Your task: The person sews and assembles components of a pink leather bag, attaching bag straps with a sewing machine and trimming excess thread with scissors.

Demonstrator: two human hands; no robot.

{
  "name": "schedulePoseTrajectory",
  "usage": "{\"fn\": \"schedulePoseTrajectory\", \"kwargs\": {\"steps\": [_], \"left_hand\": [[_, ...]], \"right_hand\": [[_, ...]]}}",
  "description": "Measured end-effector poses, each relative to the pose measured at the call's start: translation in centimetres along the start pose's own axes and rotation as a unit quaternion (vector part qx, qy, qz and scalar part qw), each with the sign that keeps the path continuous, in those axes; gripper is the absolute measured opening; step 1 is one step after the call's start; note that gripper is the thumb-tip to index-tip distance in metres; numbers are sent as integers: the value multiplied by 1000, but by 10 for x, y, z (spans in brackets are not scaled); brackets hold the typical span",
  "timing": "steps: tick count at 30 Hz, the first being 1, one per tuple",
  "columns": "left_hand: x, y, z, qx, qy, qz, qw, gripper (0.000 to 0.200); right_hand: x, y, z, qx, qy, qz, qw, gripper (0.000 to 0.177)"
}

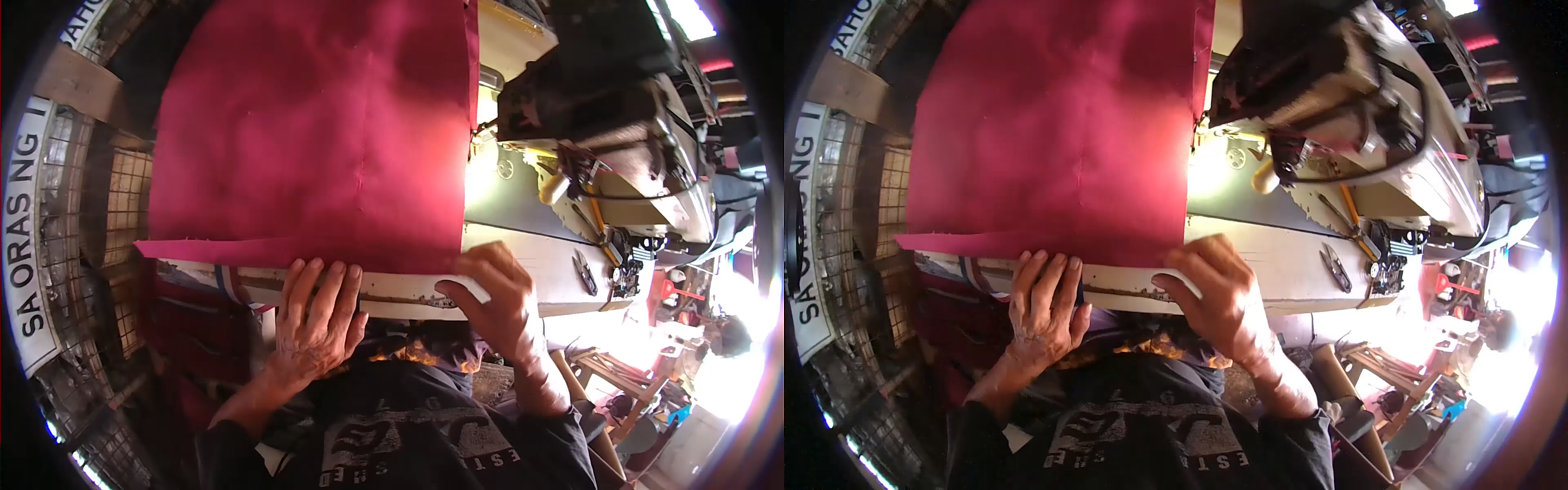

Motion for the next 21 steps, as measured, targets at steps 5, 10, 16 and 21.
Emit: {"fn": "schedulePoseTrajectory", "kwargs": {"steps": [5, 10, 16, 21], "left_hand": [[-11, -9, 2, -4, -1, -32, 999, 47], [-17, -19, 7, 7, -22, -52, 998, 42], [-18, -23, 8, 9, -29, -74, 997, 43], [-18, -24, 9, 6, -35, -86, 996, 44]], "right_hand": [[-1, -18, 34, 163, -149, -68, 973, 29], [-9, -26, 37, 194, -187, -52, 962, 30], [-6, -27, 32, 181, -190, -45, 964, 28], [-5, -24, 29, 173, -182, -33, 967, 34]]}}
Point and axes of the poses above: each hand's wrist, its own y-axis towards the middle knuckle, its own x-axis out of the back of the hand, z = x × y, the point moved 10 cm from there along y, towards the middle knuckle, and after that the axes turned 5 degrees about -y, right-handed, at the moved point
